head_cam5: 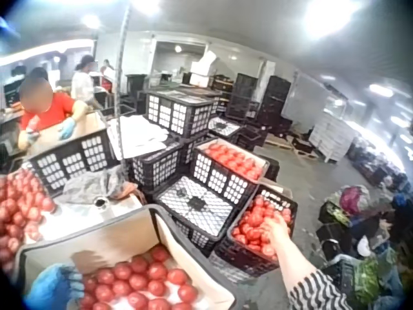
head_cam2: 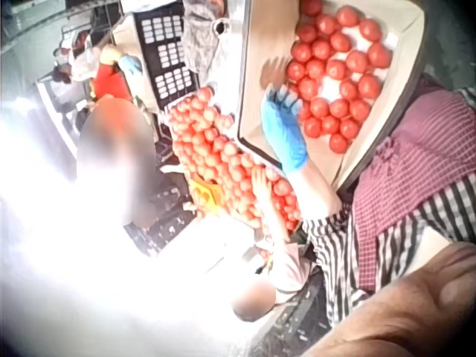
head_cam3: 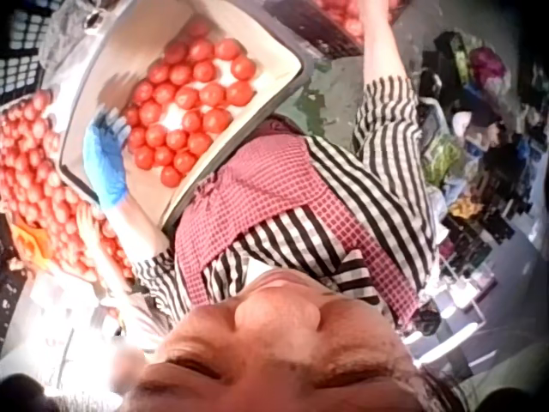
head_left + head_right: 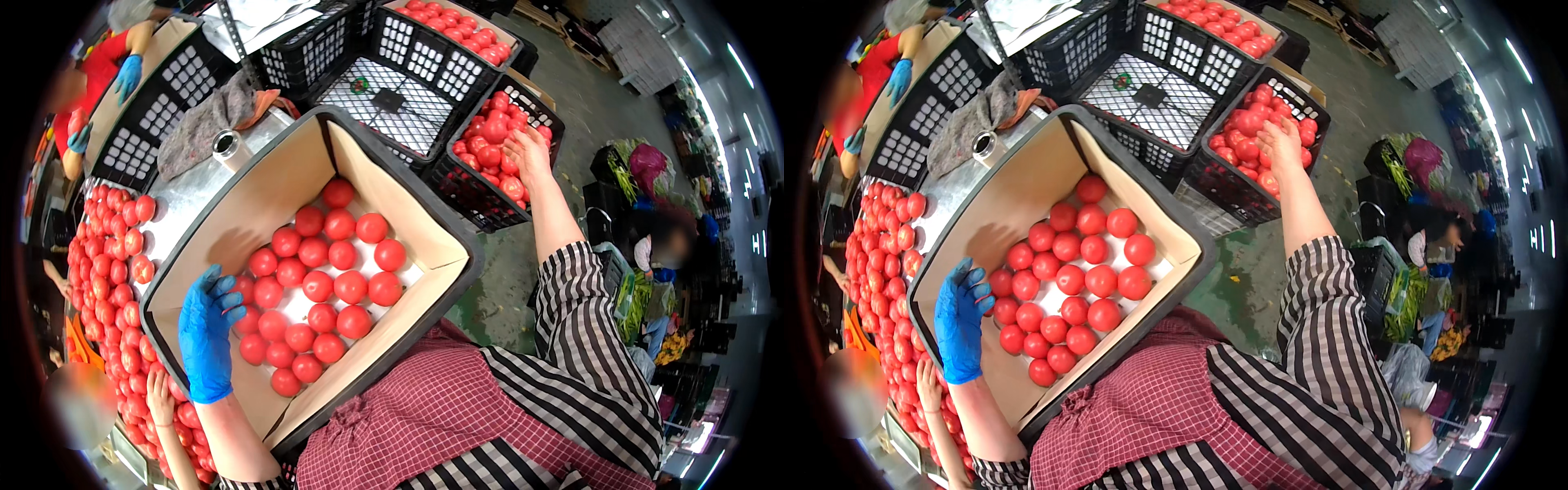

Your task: The person picks tomatoes from a large pile on a metal table, inspects them by turning them over, and places them into a cardboard box. The person repeats this process, filling the box with tomatoes while other workers sort produce in the background.

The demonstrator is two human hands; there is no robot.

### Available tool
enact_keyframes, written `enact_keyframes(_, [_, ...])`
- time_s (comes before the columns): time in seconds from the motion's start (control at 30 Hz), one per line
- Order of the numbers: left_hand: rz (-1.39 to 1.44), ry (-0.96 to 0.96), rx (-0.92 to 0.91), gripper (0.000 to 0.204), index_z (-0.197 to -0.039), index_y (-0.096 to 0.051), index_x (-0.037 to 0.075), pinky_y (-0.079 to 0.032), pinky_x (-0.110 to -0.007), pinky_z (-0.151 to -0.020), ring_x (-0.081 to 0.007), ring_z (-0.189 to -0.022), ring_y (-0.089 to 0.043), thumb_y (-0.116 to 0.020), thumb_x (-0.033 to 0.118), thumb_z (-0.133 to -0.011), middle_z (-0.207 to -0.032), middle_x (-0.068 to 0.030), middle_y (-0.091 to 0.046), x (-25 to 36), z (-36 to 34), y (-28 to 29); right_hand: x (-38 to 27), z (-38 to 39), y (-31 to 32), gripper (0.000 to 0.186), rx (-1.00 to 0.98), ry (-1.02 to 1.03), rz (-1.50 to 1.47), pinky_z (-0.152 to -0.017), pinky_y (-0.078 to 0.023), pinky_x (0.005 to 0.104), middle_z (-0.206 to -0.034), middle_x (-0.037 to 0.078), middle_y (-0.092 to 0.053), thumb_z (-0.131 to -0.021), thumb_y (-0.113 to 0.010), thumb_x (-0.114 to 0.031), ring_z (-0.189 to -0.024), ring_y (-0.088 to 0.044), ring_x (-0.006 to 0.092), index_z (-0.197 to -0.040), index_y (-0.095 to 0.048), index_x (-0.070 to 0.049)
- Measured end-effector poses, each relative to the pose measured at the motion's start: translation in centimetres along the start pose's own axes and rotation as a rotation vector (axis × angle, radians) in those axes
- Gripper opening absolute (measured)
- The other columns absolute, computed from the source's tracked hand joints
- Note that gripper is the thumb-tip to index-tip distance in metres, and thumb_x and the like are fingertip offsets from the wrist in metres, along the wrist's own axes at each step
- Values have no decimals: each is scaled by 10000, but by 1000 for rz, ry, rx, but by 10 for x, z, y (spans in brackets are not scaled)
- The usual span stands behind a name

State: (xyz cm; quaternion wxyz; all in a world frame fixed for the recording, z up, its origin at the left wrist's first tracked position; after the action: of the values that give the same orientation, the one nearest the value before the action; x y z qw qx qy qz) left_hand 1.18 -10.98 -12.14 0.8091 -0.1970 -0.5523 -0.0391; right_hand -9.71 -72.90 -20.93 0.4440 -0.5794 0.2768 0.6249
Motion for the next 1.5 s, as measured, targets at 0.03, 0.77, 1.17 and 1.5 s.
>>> enact_keyframes(0.03, [-2,3,10,499,-1358,-492,24,-504,-284,-771,-160,-920,-605,-488,371,-1000,-1145,-81,-605,-1,-1,1,2,-4,-4,670,-28,9,22,-663,-556,347,-1126,140,-593,-869,-697,-112,-811,-655,216,-1430,-341,-27])
enact_keyframes(0.77, [100,-187,246,420,-1257,-586,7,-536,-307,-810,-184,-943,-645,-488,333,-1012,-1095,-108,-666,15,-16,41,150,333,-316,588,-1873,1065,1343,-870,-494,436,-1220,135,-527,-790,-695,-197,-1116,-541,323,-1341,-500,-133])
enact_keyframes(1.17, [10,-204,249,398,-1242,-616,40,-536,-278,-788,-147,-877,-642,-504,339,-1004,-1064,-87,-674,19,-11,38,175,364,-311,608,-1664,1073,1431,-820,-468,507,-1323,131,-478,-764,-644,-118,-1159,-472,344,-1351,-490,-152])
enact_keyframes(1.5, [-28,-153,175,399,-1208,-615,46,-514,-259,-745,-125,-858,-623,-577,370,-977,-1023,-66,-661,12,-17,35,165,351,-302,626,-1802,1168,1053,-871,-450,521,-1381,108,-466,-737,-695,-153,-1154,-501,314,-1331,-498,-150])
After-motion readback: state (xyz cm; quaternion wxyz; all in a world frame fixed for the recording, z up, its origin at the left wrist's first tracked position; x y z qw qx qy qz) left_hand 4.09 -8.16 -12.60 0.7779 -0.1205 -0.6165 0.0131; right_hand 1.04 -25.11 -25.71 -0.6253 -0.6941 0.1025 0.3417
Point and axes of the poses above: each hand's wrist, its own z-axis away from the middle knuckle, its own y-axis out of the back of the hand, x = y × z, the point moved 2 cm from there along -z, towards the middle knuckle
